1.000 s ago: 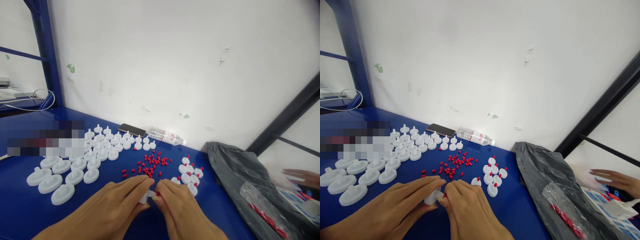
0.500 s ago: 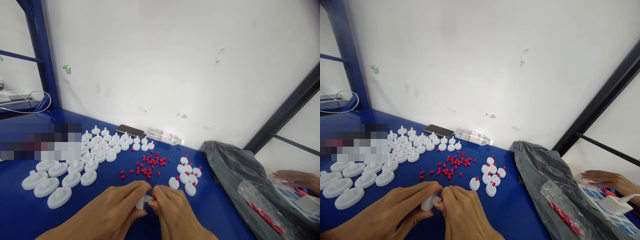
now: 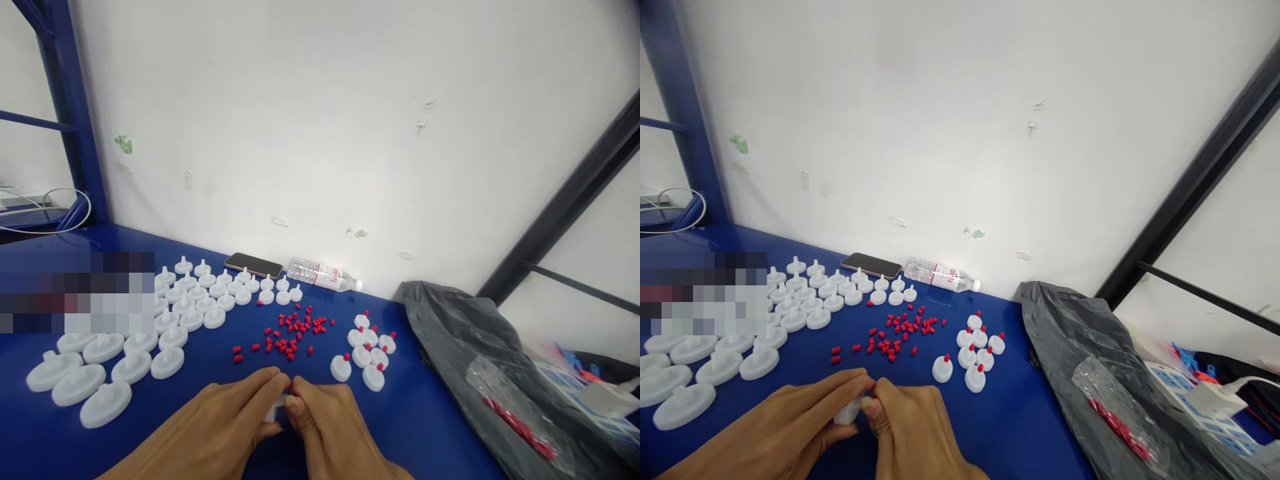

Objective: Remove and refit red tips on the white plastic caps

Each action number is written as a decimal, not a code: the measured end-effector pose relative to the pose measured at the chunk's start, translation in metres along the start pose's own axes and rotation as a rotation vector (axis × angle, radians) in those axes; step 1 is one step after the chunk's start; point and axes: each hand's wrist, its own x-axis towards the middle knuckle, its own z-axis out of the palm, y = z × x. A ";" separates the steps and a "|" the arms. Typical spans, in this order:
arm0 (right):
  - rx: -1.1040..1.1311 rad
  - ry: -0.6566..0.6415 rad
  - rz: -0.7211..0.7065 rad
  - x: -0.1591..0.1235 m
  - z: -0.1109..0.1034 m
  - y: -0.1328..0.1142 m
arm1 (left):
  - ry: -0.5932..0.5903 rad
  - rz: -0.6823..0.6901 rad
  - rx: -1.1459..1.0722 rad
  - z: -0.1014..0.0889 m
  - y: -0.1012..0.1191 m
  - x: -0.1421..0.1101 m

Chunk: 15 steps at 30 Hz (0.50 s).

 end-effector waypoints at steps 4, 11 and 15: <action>0.112 -0.104 -0.013 0.010 -0.005 -0.003 | 0.046 0.123 0.087 -0.002 0.003 0.014; 0.011 -0.023 -0.057 0.027 -0.052 -0.019 | 0.044 -0.044 0.135 -0.014 0.001 0.014; 0.026 -0.056 0.124 0.035 -0.090 -0.019 | -0.024 -0.152 0.233 -0.036 -0.024 0.007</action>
